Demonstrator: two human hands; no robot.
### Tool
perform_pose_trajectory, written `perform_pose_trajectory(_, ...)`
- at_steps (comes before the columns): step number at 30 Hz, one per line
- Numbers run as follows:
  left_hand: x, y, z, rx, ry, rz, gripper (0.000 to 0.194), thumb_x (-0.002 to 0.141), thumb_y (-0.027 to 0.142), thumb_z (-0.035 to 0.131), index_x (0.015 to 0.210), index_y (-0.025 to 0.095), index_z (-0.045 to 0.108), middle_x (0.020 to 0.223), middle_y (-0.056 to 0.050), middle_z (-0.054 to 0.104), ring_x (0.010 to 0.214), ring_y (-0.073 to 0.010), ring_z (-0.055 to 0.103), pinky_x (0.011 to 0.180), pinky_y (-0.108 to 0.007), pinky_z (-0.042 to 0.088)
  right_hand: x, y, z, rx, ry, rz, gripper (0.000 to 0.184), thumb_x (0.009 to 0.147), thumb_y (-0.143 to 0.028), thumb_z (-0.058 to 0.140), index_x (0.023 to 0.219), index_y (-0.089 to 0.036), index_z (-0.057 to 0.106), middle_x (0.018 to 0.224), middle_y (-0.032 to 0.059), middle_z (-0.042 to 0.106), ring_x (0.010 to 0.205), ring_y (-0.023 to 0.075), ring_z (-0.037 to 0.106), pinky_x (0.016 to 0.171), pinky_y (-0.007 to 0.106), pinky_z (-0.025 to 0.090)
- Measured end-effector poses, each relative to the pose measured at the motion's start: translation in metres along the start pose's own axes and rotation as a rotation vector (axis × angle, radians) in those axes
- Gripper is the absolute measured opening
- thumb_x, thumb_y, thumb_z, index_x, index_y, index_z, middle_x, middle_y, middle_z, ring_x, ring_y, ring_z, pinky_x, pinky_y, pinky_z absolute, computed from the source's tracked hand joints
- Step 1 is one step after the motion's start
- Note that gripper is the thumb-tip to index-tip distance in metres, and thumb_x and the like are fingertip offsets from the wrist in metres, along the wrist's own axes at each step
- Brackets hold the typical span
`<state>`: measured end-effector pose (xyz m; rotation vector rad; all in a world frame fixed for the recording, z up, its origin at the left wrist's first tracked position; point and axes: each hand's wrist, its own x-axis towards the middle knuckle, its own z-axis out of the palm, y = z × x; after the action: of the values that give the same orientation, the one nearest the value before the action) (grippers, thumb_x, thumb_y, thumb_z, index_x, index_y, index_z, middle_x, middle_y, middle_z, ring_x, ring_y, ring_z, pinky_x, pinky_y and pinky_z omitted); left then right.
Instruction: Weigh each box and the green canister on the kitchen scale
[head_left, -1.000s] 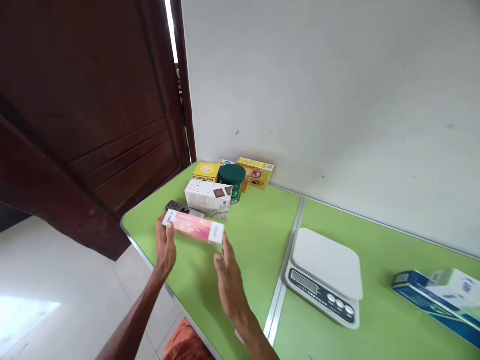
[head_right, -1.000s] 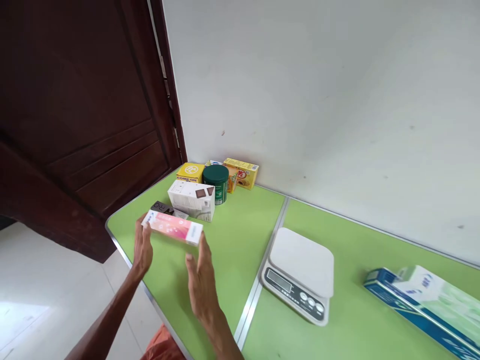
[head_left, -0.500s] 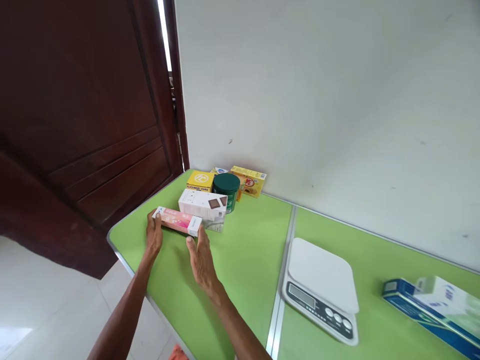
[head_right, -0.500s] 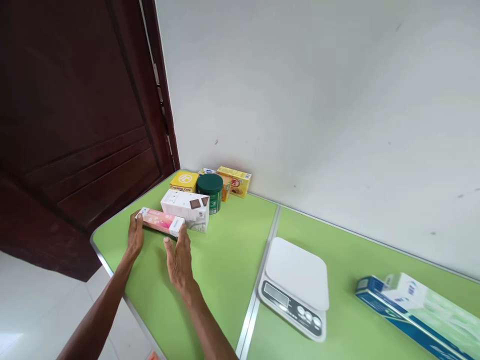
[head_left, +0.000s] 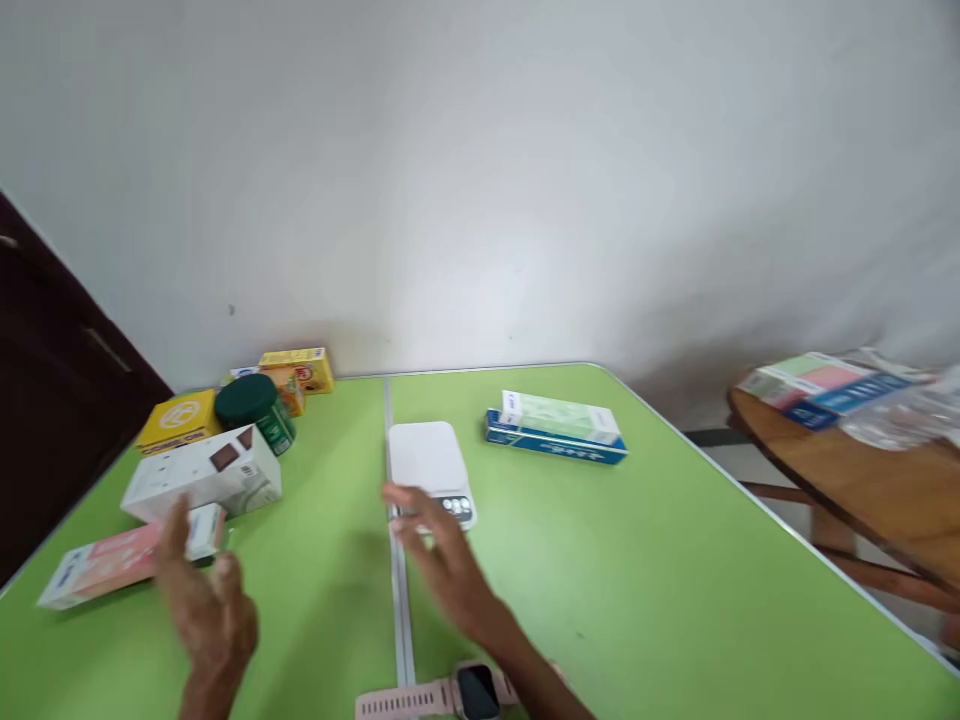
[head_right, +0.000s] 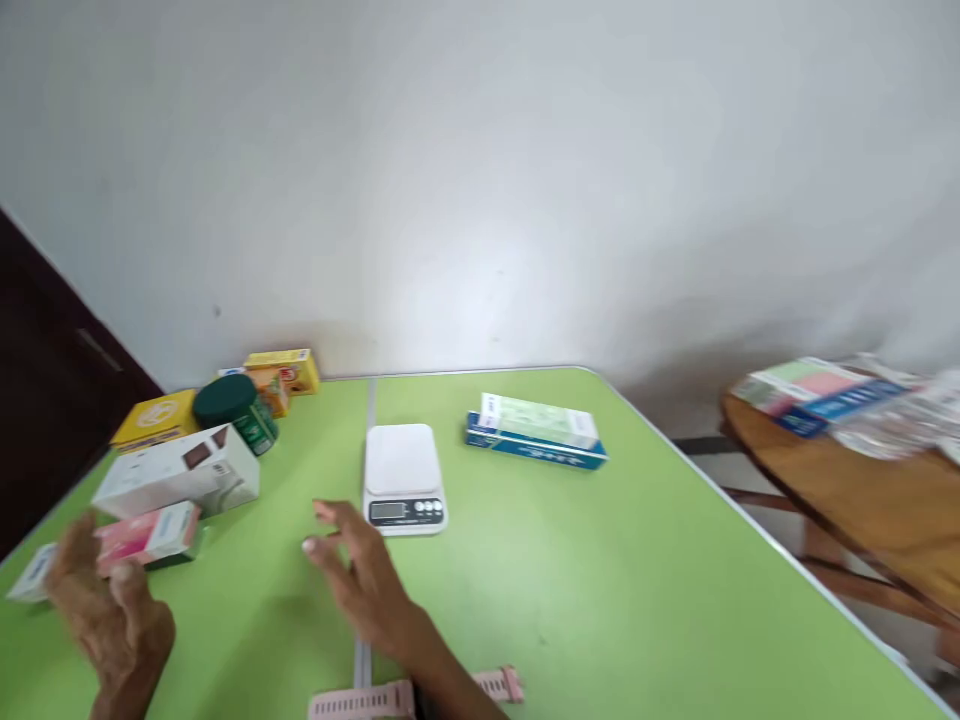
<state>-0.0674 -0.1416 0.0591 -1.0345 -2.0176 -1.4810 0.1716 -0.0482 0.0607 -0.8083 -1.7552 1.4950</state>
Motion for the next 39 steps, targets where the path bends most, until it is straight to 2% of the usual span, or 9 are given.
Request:
perform_pose_trajectory(4,-0.044,0.094,0.063,-0.371,-0.573,-0.018,0.072,0.102,0.063,0.039,0.161,0.022,0.036,0.164,-0.015,0.042,0.151,-0.0349,0.041,0.125,-0.055,0.035,-0.017,-0.001,-0.135,-0.218,0.721,-0.079,0.056,0.099,-0.066,0.050,0.134,-0.026,0.069,0.139,0.0118,0.069,0.126,0.0327,0.064,0.110,0.053,0.048)
perform_pose_trajectory(7,-0.068,0.153,0.122,-0.558,-0.914,-0.095,0.072,0.101,0.065,0.041,0.161,0.023,0.037,0.167,-0.014,0.040,0.155,-0.0324,0.038,0.129,-0.053,0.029,-0.020,0.024,-0.228,-0.466,1.188,0.015,0.080,0.097,-0.075,0.036,0.142,-0.014,0.062,0.146,0.0208,0.061,0.136,0.0382,0.054,0.117,0.060,0.037)
perform_pose_trajectory(10,-0.078,0.201,0.185,-0.551,-1.188,-0.135,0.078,0.099,0.069,0.043,0.162,0.023,0.036,0.172,-0.013,0.034,0.161,-0.0325,0.026,0.131,-0.051,0.022,-0.017,0.058,-0.286,-0.514,1.274,0.160,0.108,0.090,-0.085,0.023,0.147,0.002,0.052,0.155,0.0322,0.048,0.147,0.0450,0.040,0.121,0.063,0.026)
perform_pose_trajectory(13,-0.081,0.240,0.241,-0.456,-1.322,-0.094,0.087,0.101,0.067,0.037,0.166,0.011,0.024,0.175,-0.019,0.021,0.164,-0.0333,0.013,0.132,-0.050,0.013,-0.008,0.081,-0.310,-0.490,1.230,0.231,0.116,0.088,-0.088,0.016,0.148,0.005,0.049,0.157,0.0348,0.044,0.148,0.0477,0.038,0.121,0.064,0.025)
perform_pose_trajectory(18,-0.093,0.268,0.294,-0.359,-1.376,-0.083,0.092,0.100,0.063,0.035,0.165,0.000,0.016,0.173,-0.027,0.019,0.164,-0.0354,0.011,0.132,-0.049,0.009,0.010,0.096,-0.311,-0.490,1.155,0.209,0.105,0.089,-0.088,0.018,0.144,-0.008,0.058,0.149,0.0259,0.057,0.140,0.0422,0.049,0.120,0.058,0.030)
perform_pose_trajectory(23,-0.101,0.270,0.293,-0.343,-1.347,-0.115,0.088,0.100,0.067,0.029,0.166,0.010,0.018,0.174,-0.021,0.020,0.165,-0.0313,0.011,0.132,-0.047,0.010,0.014,0.092,-0.287,-0.506,1.155,0.185,0.102,0.092,-0.086,0.019,0.148,-0.008,0.054,0.152,0.0264,0.055,0.149,0.0419,0.039,0.123,0.062,0.022)
perform_pose_trajectory(30,-0.057,0.251,0.227,-0.505,-1.137,-0.206,0.089,0.098,0.077,0.028,0.168,0.024,0.017,0.178,-0.009,0.014,0.165,-0.0279,0.002,0.133,-0.046,0.002,0.015,0.054,-0.216,-0.438,1.060,0.075,0.089,0.099,-0.079,0.022,0.159,-0.017,0.045,0.166,0.0180,0.041,0.157,0.0351,0.031,0.126,0.060,0.020)
perform_pose_trajectory(35,-0.036,0.191,0.167,-0.438,-0.933,-0.324,0.083,0.099,0.076,0.029,0.166,0.027,0.024,0.177,-0.008,0.018,0.165,-0.0289,0.008,0.134,-0.051,0.004,0.027,0.042,-0.152,-0.294,0.831,0.022,0.086,0.100,-0.076,0.033,0.161,-0.016,0.043,0.169,0.0145,0.037,0.159,0.0312,0.028,0.129,0.055,0.020)
perform_pose_trajectory(39,-0.039,0.142,0.149,-0.379,-0.895,-0.431,0.087,0.098,0.077,0.032,0.165,0.021,0.029,0.176,-0.012,0.021,0.164,-0.0303,0.011,0.134,-0.053,0.009,0.036,0.052,-0.122,-0.280,0.674,0.047,0.092,0.098,-0.079,0.034,0.159,-0.011,0.045,0.168,0.0182,0.037,0.159,0.0316,0.029,0.129,0.054,0.021)
